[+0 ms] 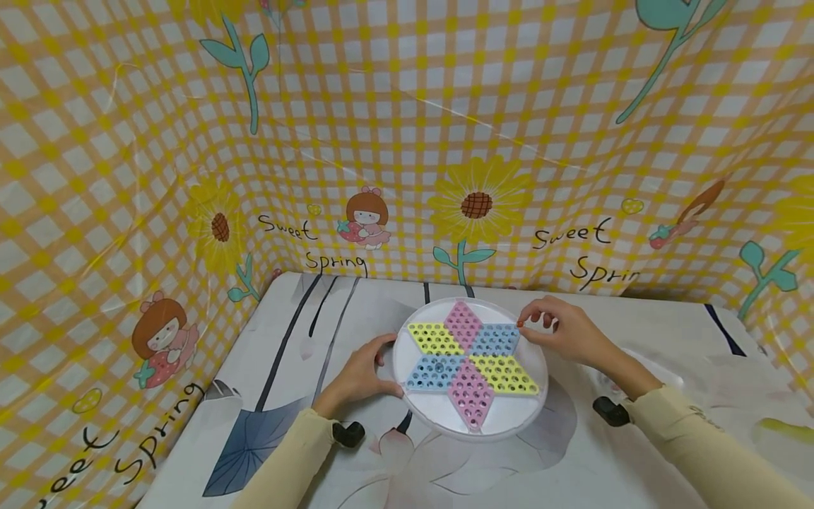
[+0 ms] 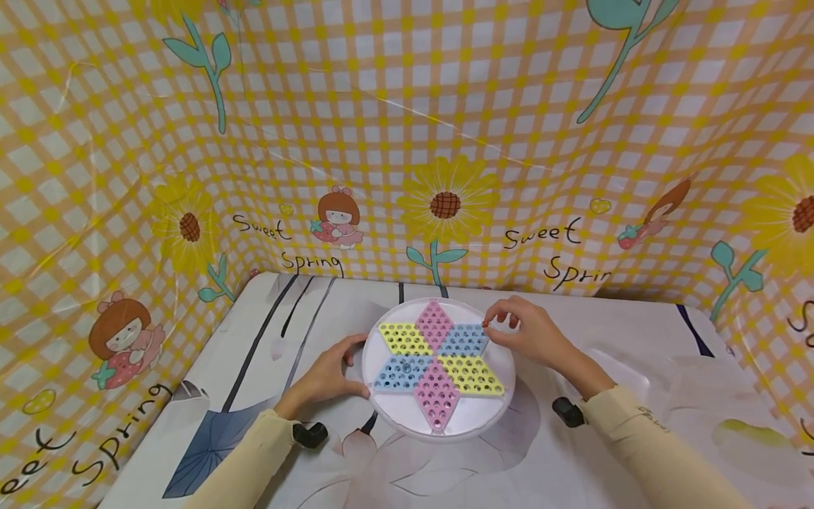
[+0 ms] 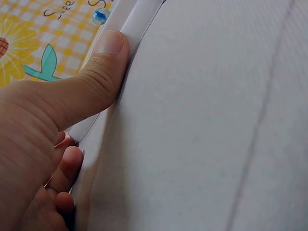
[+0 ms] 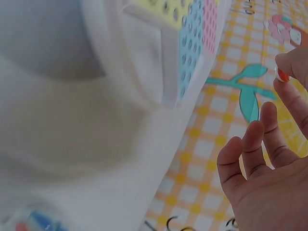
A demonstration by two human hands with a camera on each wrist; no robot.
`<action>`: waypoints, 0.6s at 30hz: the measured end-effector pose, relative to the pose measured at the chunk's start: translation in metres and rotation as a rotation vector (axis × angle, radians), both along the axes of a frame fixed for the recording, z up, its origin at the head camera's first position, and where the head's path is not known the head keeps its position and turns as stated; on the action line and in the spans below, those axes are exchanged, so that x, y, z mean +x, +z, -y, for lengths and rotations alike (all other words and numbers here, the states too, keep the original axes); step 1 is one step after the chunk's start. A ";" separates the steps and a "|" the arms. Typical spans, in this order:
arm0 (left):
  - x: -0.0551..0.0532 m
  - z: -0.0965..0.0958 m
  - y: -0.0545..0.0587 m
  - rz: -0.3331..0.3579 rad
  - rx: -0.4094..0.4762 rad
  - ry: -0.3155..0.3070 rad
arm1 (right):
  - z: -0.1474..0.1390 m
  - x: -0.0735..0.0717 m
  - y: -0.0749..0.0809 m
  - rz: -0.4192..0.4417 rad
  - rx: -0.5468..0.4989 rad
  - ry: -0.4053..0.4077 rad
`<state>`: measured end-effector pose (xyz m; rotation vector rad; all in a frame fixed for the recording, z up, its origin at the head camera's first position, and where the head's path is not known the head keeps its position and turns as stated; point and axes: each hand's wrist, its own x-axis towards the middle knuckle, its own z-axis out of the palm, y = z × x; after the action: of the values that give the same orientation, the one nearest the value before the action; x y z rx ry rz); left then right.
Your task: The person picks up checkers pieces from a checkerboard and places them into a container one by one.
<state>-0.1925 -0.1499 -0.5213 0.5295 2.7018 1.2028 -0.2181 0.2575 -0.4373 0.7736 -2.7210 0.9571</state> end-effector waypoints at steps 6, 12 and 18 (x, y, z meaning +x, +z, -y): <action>-0.001 0.000 -0.002 0.004 -0.007 0.006 | -0.023 0.008 0.000 -0.017 -0.005 -0.057; 0.000 0.001 -0.004 0.001 -0.002 -0.003 | -0.044 0.016 -0.001 -0.034 -0.012 -0.107; 0.000 0.001 -0.002 -0.012 0.019 -0.012 | -0.068 0.026 0.000 0.002 -0.011 -0.172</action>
<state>-0.1928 -0.1512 -0.5238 0.5566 2.6953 1.2277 -0.1925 0.3254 -0.4369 0.5263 -2.7280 0.9340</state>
